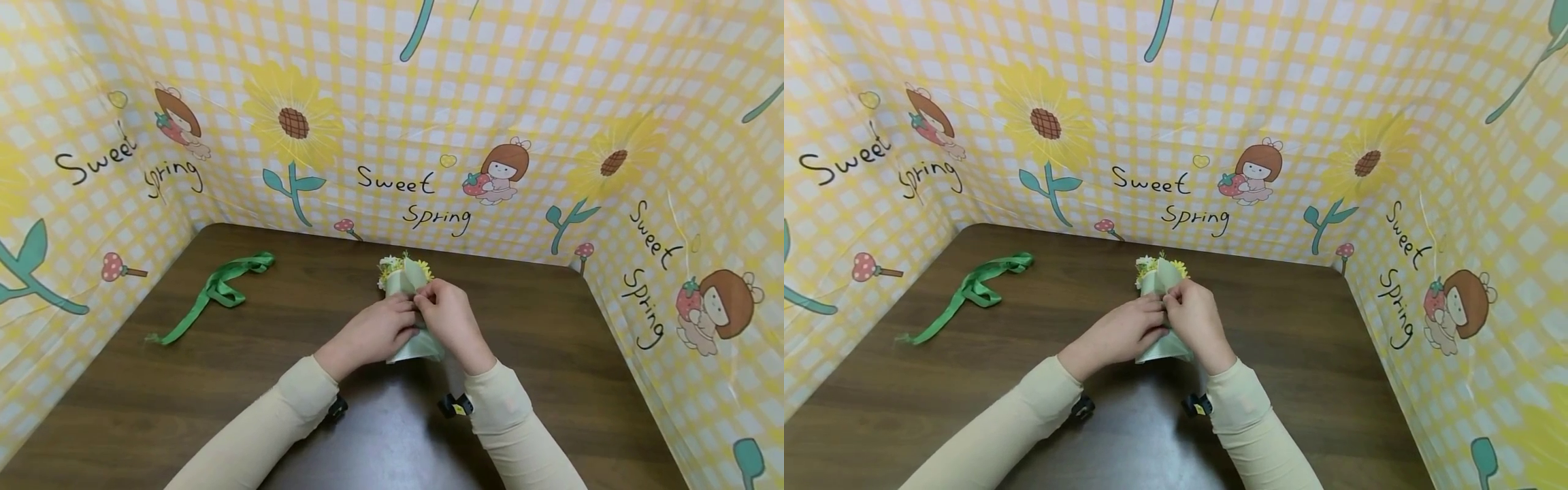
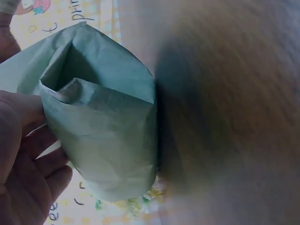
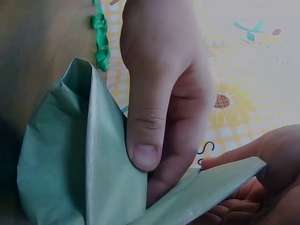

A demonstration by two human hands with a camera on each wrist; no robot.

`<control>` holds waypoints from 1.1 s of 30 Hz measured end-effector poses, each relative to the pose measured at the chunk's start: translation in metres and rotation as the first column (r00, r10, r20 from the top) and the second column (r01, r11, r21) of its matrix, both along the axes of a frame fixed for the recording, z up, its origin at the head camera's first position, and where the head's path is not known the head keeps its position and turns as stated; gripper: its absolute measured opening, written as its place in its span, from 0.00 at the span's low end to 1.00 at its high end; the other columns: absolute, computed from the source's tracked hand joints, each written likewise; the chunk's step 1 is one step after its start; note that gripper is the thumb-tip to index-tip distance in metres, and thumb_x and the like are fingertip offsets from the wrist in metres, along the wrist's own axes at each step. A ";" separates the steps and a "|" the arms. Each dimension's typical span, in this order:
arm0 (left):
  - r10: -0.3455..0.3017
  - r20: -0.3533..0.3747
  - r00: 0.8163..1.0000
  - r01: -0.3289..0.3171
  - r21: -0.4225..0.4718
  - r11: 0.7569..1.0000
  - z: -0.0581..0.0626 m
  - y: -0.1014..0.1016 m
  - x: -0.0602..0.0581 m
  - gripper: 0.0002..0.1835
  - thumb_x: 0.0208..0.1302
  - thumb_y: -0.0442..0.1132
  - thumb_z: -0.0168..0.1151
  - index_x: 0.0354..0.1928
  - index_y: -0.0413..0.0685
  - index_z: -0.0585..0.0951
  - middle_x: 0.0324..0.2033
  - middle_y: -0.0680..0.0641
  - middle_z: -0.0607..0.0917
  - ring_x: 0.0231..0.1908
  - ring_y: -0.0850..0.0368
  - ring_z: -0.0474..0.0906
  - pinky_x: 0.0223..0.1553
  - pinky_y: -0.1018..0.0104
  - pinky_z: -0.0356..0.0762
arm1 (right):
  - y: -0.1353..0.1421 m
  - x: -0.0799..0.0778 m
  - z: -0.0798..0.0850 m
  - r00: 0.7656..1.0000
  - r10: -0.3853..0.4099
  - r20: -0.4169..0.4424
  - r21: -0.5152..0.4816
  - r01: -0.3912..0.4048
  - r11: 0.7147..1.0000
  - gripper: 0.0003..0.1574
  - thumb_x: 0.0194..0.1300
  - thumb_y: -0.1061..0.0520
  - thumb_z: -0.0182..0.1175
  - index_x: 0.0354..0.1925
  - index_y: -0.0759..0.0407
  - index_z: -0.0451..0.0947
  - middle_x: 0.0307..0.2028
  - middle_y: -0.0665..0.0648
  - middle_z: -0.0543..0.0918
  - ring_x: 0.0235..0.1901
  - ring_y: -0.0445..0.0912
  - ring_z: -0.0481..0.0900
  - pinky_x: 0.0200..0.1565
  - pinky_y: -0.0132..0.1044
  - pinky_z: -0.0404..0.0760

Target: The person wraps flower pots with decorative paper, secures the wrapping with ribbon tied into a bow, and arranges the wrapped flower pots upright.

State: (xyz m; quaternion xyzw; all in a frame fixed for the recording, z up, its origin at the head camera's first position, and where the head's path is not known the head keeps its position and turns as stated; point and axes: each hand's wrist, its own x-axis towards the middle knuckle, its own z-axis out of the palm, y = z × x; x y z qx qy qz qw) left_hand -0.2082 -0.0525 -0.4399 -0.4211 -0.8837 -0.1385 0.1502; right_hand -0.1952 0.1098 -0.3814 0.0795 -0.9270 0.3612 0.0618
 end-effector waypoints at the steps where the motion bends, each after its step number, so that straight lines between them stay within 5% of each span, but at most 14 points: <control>1: 0.014 0.029 0.999 -0.015 0.023 1.000 -0.001 0.000 0.000 0.13 0.67 0.48 0.58 0.49 0.55 0.81 0.53 0.55 0.79 0.54 0.60 0.75 0.56 0.64 0.73 | 0.000 0.000 -0.001 1.000 -0.001 0.001 -0.001 0.001 1.000 0.08 0.65 0.56 0.61 0.28 0.53 0.78 0.41 0.51 0.85 0.35 0.45 0.80 0.33 0.36 0.75; 7: 0.041 0.203 0.978 -0.077 0.171 0.982 -0.007 -0.003 -0.006 0.21 0.63 0.53 0.64 0.55 0.57 0.74 0.55 0.59 0.75 0.49 0.66 0.76 0.50 0.68 0.76 | 0.001 -0.001 -0.004 0.999 -0.016 0.039 -0.027 0.017 1.000 0.07 0.66 0.54 0.61 0.30 0.54 0.78 0.37 0.52 0.85 0.29 0.44 0.76 0.31 0.35 0.73; 16: -0.073 0.205 0.976 0.052 0.106 0.993 0.008 -0.021 -0.017 0.11 0.66 0.36 0.61 0.47 0.55 0.85 0.50 0.57 0.83 0.59 0.62 0.74 0.61 0.65 0.70 | -0.002 0.000 -0.005 1.000 0.008 0.029 0.006 -0.009 1.000 0.07 0.66 0.53 0.60 0.31 0.51 0.80 0.32 0.49 0.83 0.29 0.43 0.77 0.31 0.36 0.75; 20: -0.083 0.275 0.958 0.043 0.150 0.988 0.005 -0.022 -0.022 0.10 0.63 0.36 0.64 0.44 0.57 0.86 0.47 0.59 0.84 0.54 0.64 0.77 0.54 0.66 0.76 | -0.004 0.002 -0.008 1.000 0.002 0.008 0.069 -0.003 0.998 0.07 0.67 0.52 0.60 0.32 0.51 0.79 0.30 0.48 0.82 0.27 0.42 0.76 0.30 0.35 0.74; 23: -0.056 0.376 0.925 -0.054 0.275 0.960 0.000 -0.022 -0.025 0.08 0.58 0.37 0.69 0.39 0.55 0.82 0.41 0.58 0.83 0.46 0.63 0.79 0.47 0.63 0.79 | -0.008 0.004 -0.011 0.999 -0.007 -0.041 0.111 0.011 0.994 0.06 0.66 0.53 0.61 0.33 0.52 0.79 0.29 0.48 0.82 0.25 0.42 0.74 0.28 0.35 0.73; 27: -0.050 0.485 0.873 -0.195 0.442 0.876 -0.005 -0.022 -0.028 0.20 0.51 0.32 0.74 0.40 0.50 0.73 0.42 0.53 0.74 0.46 0.57 0.78 0.45 0.60 0.81 | -0.017 0.006 -0.016 0.987 0.017 -0.158 0.212 0.017 0.977 0.06 0.64 0.54 0.62 0.32 0.55 0.80 0.26 0.50 0.81 0.22 0.42 0.74 0.26 0.35 0.72; 30: -0.042 0.455 0.890 -0.199 0.469 0.860 -0.005 -0.024 -0.028 0.27 0.49 0.28 0.73 0.49 0.49 0.71 0.52 0.49 0.70 0.53 0.52 0.75 0.49 0.59 0.80 | -0.025 0.009 -0.020 0.972 0.036 -0.233 0.308 0.038 0.951 0.08 0.63 0.54 0.63 0.28 0.55 0.79 0.24 0.51 0.79 0.21 0.44 0.75 0.24 0.36 0.73; 33: 0.007 0.330 0.944 -0.155 0.425 0.892 -0.002 -0.026 -0.028 0.32 0.49 0.28 0.74 0.56 0.50 0.72 0.62 0.47 0.66 0.62 0.49 0.67 0.57 0.54 0.74 | -0.031 0.011 -0.023 0.956 0.042 -0.291 0.387 0.078 0.919 0.10 0.62 0.54 0.63 0.26 0.56 0.77 0.23 0.51 0.78 0.21 0.47 0.77 0.23 0.40 0.76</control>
